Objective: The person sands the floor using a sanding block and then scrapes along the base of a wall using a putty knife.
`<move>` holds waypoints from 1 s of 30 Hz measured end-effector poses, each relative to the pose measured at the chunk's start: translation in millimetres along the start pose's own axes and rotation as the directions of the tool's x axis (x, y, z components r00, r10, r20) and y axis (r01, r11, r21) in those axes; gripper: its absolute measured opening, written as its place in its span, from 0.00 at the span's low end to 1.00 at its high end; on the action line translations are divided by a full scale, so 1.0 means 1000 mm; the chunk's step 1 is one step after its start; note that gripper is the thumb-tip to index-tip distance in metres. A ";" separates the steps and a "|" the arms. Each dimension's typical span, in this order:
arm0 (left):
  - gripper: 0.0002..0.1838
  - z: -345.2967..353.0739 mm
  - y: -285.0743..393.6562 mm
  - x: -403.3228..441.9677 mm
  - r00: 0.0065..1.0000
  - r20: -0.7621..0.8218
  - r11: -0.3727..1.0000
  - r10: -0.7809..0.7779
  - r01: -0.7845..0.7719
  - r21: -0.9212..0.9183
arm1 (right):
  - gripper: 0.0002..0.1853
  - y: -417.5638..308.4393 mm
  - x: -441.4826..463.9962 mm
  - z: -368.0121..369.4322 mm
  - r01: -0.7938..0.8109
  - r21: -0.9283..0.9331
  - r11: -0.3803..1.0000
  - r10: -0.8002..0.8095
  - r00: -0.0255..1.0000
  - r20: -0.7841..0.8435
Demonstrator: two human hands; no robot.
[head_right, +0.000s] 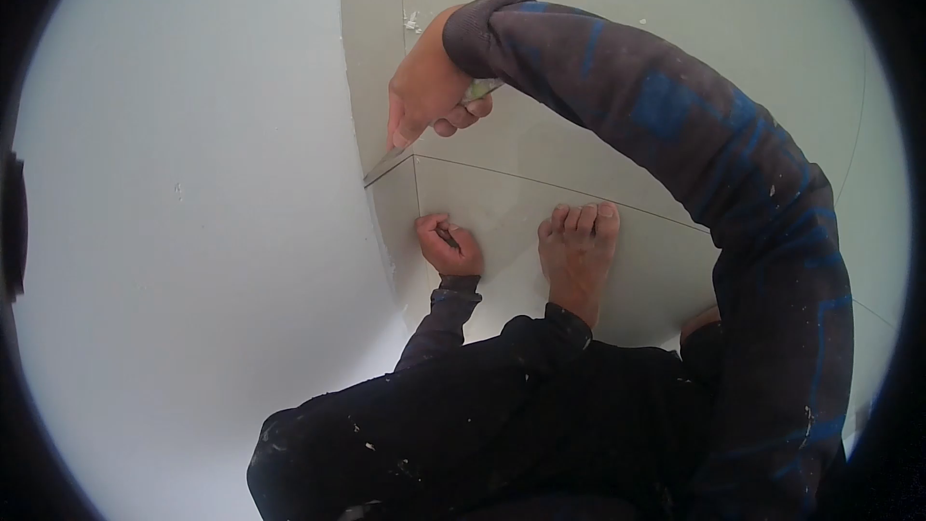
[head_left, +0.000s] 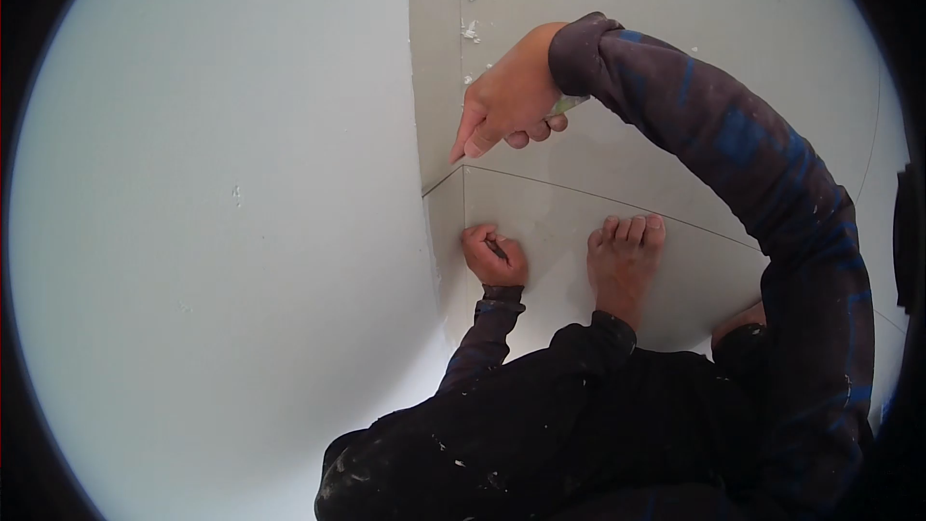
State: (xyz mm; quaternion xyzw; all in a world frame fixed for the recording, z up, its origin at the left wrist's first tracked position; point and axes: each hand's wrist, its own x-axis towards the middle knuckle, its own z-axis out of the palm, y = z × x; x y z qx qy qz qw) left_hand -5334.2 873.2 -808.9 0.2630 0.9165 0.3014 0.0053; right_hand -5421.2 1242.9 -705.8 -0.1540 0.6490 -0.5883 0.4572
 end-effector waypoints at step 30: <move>0.13 0.000 0.010 0.002 1.000 0.002 1.000 -0.001 0.002 -0.010 | 0.25 0.059 -0.006 0.077 0.121 0.188 0.975 -0.024 0.893 -0.450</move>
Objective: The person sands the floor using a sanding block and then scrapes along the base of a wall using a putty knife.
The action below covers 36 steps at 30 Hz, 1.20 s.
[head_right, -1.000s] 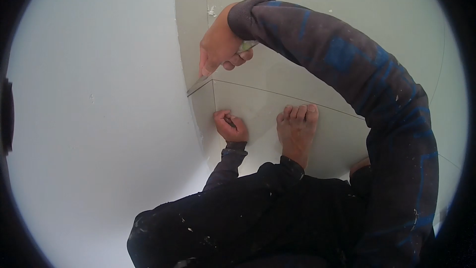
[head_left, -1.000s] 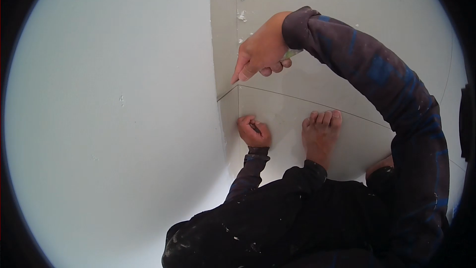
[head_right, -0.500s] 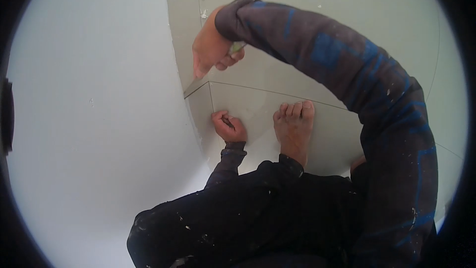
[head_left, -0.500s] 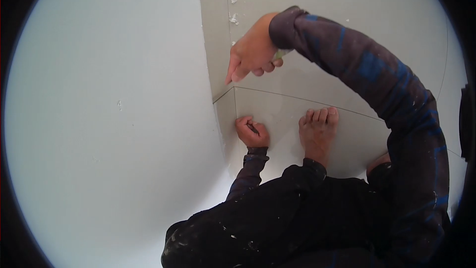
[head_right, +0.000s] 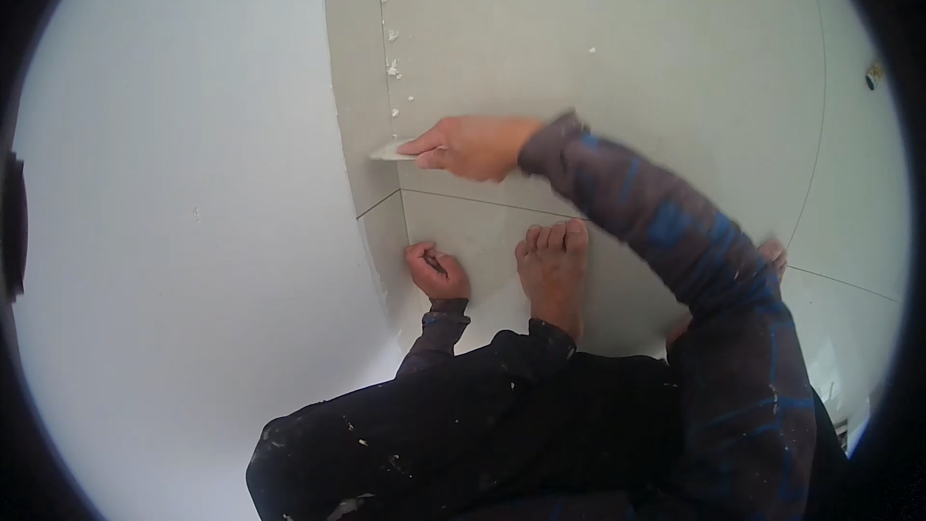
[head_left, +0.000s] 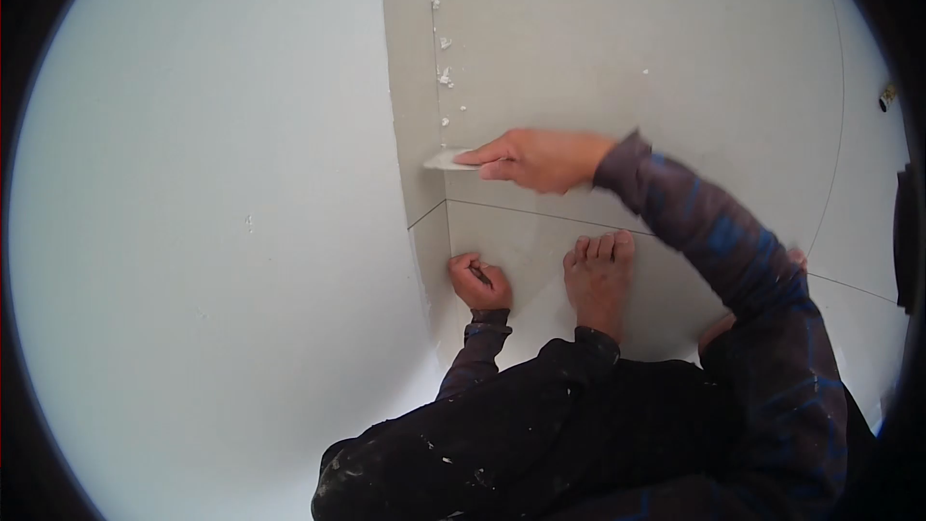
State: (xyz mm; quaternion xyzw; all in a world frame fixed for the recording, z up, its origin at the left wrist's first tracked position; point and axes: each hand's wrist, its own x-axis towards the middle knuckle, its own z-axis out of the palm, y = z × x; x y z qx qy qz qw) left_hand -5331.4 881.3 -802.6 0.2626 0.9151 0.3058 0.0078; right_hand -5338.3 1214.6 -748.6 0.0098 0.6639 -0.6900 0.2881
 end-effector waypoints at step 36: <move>0.14 -0.002 -0.004 -0.001 1.000 0.017 0.998 0.010 -0.011 0.066 | 0.26 -0.022 0.042 0.088 0.420 0.188 0.888 -0.125 0.613 -0.780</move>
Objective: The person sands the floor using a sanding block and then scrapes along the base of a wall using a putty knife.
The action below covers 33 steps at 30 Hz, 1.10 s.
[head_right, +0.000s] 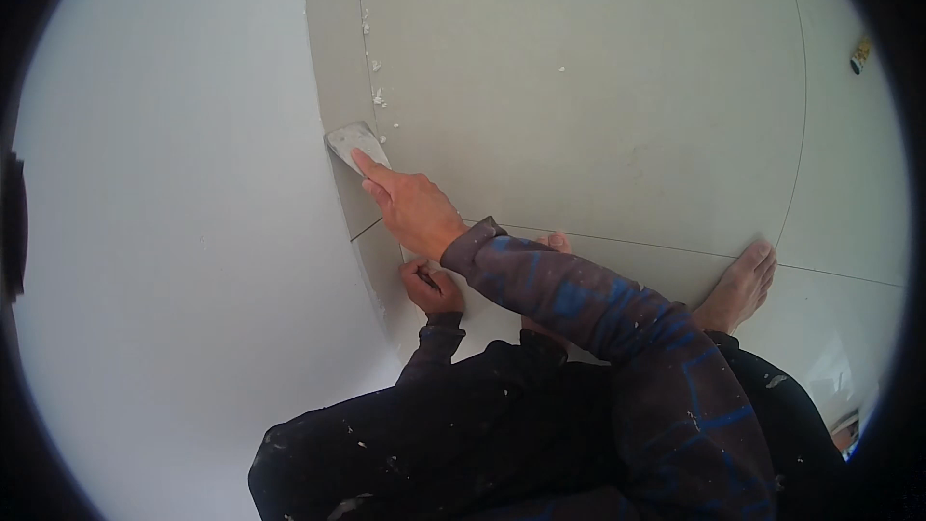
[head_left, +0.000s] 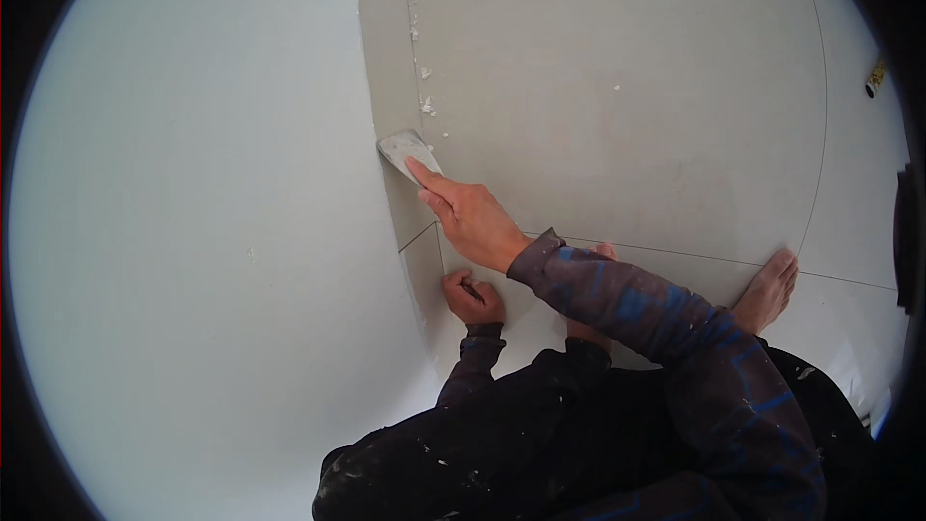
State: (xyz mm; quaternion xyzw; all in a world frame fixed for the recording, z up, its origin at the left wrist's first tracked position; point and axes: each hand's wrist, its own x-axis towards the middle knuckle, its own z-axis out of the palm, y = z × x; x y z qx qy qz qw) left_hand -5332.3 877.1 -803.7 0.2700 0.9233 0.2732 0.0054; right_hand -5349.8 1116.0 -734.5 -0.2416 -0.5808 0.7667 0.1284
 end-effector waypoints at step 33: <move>0.22 -0.004 -0.002 0.000 0.999 0.010 0.998 0.048 -0.048 -0.036 | 0.16 -0.188 0.058 -0.240 0.038 -0.909 0.415 0.453 0.858 0.242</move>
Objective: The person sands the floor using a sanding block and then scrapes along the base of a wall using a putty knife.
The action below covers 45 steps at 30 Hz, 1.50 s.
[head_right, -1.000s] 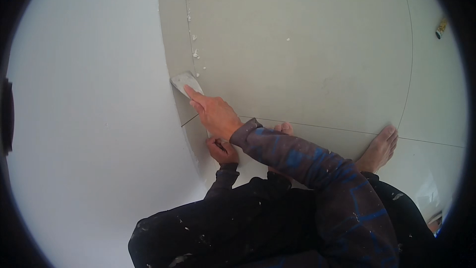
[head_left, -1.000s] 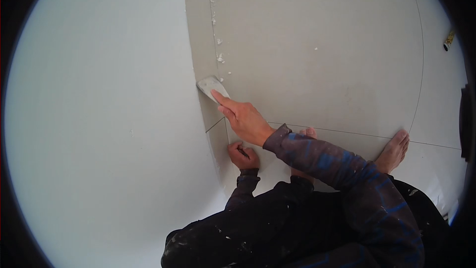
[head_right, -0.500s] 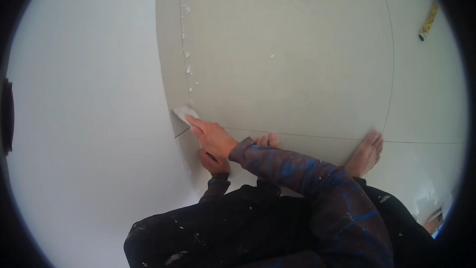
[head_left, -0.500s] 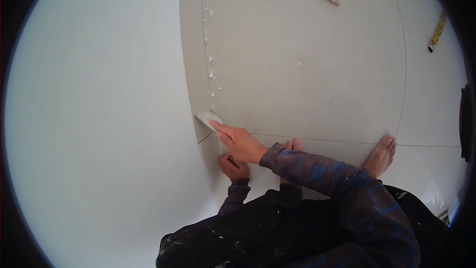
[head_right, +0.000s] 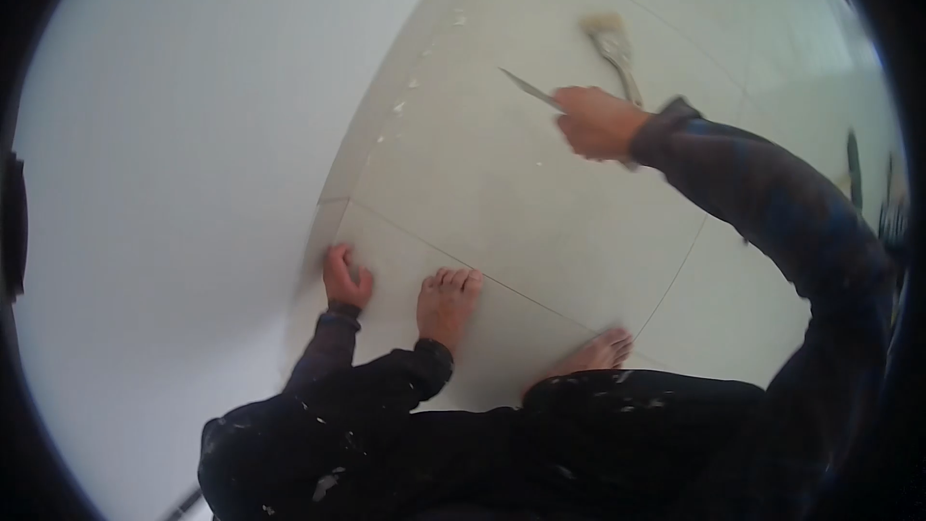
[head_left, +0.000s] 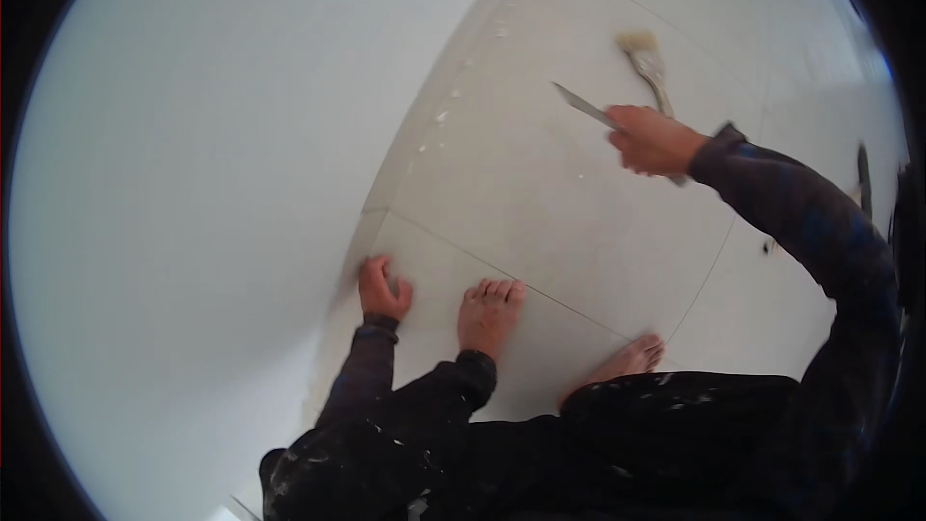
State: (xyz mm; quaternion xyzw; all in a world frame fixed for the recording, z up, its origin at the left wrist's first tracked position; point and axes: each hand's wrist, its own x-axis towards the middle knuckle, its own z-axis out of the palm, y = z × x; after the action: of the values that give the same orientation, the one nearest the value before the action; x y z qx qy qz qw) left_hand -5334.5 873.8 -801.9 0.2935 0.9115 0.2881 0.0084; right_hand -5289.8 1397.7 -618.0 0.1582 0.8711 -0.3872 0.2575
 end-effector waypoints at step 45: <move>0.38 0.049 0.207 0.113 0.312 -0.333 0.392 -0.890 0.150 -0.908 | 0.15 -0.129 0.094 0.163 0.721 -0.255 0.644 -0.561 0.672 0.484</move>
State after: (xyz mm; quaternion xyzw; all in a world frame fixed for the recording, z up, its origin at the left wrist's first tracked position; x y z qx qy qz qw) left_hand -5308.9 1097.3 -715.4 -0.2673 0.6333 0.7033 -0.1815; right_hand -5375.4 1197.3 -687.7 -0.3012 0.8678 -0.2754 0.2834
